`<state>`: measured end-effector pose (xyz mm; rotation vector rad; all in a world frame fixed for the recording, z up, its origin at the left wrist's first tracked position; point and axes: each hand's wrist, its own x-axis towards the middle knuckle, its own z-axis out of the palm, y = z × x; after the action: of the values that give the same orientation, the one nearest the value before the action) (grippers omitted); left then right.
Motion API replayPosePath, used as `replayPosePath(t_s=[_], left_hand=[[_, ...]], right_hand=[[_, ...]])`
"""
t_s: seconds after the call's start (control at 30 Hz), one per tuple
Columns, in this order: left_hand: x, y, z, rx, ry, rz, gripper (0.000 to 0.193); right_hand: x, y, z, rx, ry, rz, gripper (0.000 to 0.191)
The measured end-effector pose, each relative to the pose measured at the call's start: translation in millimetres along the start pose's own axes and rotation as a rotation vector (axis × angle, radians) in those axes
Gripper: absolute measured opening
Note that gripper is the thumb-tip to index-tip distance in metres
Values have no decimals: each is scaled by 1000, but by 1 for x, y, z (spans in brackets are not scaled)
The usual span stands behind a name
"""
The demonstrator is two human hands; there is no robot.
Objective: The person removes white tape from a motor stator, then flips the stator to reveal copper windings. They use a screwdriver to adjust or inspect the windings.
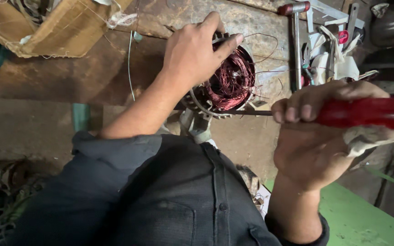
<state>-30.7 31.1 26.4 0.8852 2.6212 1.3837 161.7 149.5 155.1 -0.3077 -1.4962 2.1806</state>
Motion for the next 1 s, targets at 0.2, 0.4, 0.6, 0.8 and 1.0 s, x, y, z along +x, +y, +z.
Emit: replayPosePath(t_s=[0.2, 0.4, 0.6, 0.8, 1.0], left_hand=[[2, -1, -1, 23, -73, -76, 51], [-1, 2, -3, 45, -7, -42, 52], [-4, 0, -1, 33, -39, -66, 52], [-7, 0, -2, 63, -22, -27, 53], [-4, 3, -5, 65, -54, -69, 54]], right_hand=[[-4, 14, 46, -378, -131, -93, 38], [-39, 6, 47, -604, -886, -306, 32], [-62, 5, 34, -499, -738, -260, 31], [-28, 8, 17, -238, -222, -106, 28], [-34, -18, 20, -589, -674, -112, 35]])
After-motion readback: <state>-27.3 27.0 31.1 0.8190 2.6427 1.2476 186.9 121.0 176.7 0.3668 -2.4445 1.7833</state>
